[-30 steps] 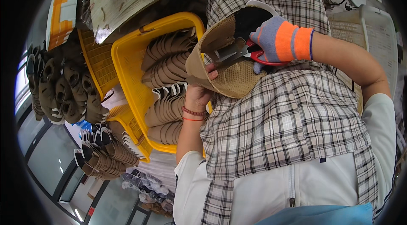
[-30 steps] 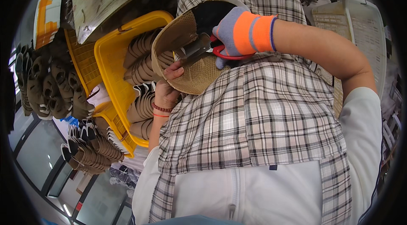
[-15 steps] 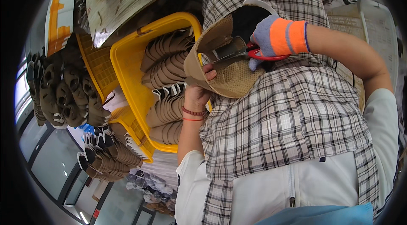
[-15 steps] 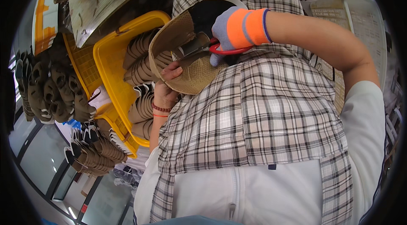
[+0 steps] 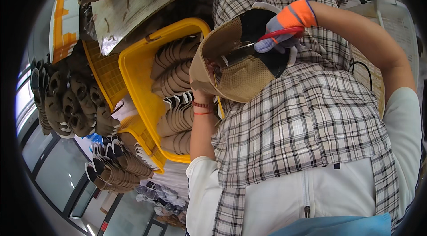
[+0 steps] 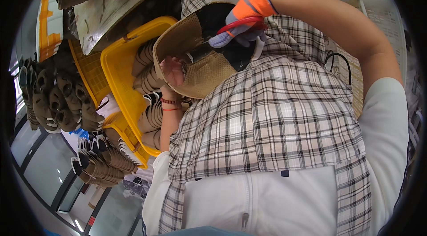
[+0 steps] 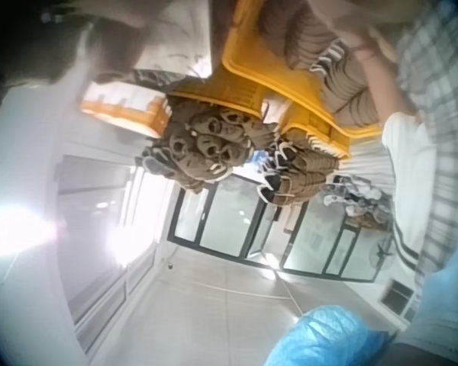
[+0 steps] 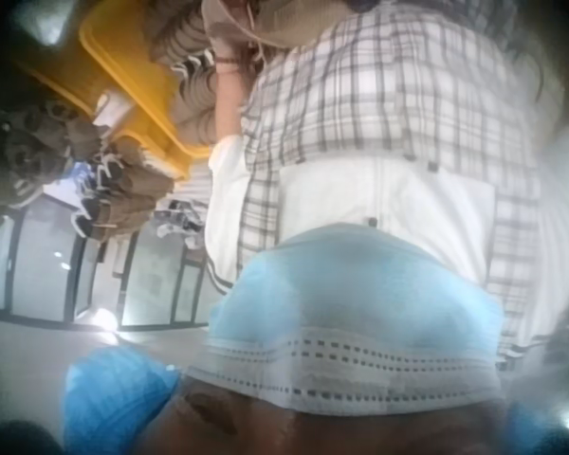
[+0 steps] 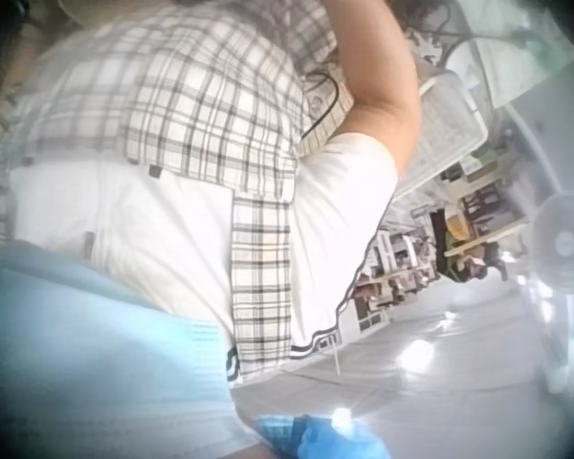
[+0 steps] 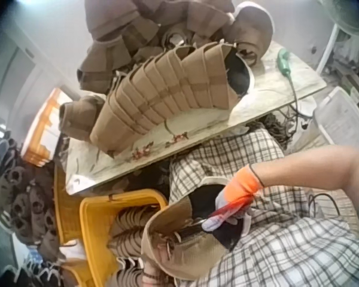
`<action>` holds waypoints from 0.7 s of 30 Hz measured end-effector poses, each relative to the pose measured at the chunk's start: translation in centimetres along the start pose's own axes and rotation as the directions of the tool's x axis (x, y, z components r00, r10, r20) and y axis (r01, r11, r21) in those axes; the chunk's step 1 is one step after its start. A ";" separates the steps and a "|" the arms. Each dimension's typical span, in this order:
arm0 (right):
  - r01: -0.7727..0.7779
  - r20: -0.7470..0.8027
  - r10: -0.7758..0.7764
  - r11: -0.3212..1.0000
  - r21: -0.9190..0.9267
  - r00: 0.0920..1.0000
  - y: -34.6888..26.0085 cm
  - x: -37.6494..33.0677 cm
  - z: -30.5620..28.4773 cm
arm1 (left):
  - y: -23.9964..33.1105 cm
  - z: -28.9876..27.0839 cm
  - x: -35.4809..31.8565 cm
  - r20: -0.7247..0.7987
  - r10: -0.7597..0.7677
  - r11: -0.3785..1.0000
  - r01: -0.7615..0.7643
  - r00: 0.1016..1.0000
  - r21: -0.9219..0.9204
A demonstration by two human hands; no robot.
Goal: The person repeatedly picks up brown shoe uppers from a yellow crate and uses scissors to trim excess material from the inner lining. After trimming each piece, the person places it on a nearby table and continues with the next item.
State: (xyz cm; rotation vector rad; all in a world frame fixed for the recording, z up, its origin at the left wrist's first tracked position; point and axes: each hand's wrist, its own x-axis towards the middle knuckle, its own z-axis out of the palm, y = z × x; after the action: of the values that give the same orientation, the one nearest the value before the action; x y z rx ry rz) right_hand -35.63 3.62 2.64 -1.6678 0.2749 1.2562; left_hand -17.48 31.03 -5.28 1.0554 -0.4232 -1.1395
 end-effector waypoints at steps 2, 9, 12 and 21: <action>0.089 0.041 -0.087 0.995 -0.040 0.995 0.0 1.4 -0.9 | -1.0 -1.9 0.1 -0.016 -0.028 0.987 0.025 0.999 -0.158; 0.023 -0.056 -0.032 0.988 -0.155 0.998 -3.8 -0.2 -1.4 | -2.7 -5.1 1.1 -0.027 -0.087 0.946 0.074 0.996 -0.316; -0.076 -0.106 0.064 0.992 -0.104 0.992 -5.1 -1.3 -1.2 | -2.8 -5.4 1.0 -0.051 -0.067 0.958 0.050 0.996 -0.283; -0.052 -0.172 0.045 0.998 -0.035 0.984 -4.9 -0.6 -0.9 | -0.3 -1.9 1.4 -0.277 -0.240 0.926 0.133 0.930 -0.354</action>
State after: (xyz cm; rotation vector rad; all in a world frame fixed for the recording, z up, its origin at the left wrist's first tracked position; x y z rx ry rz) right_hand -32.09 5.03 5.86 -1.8161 0.3988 1.1617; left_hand -15.65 30.70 -6.78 0.9720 0.1277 -1.1375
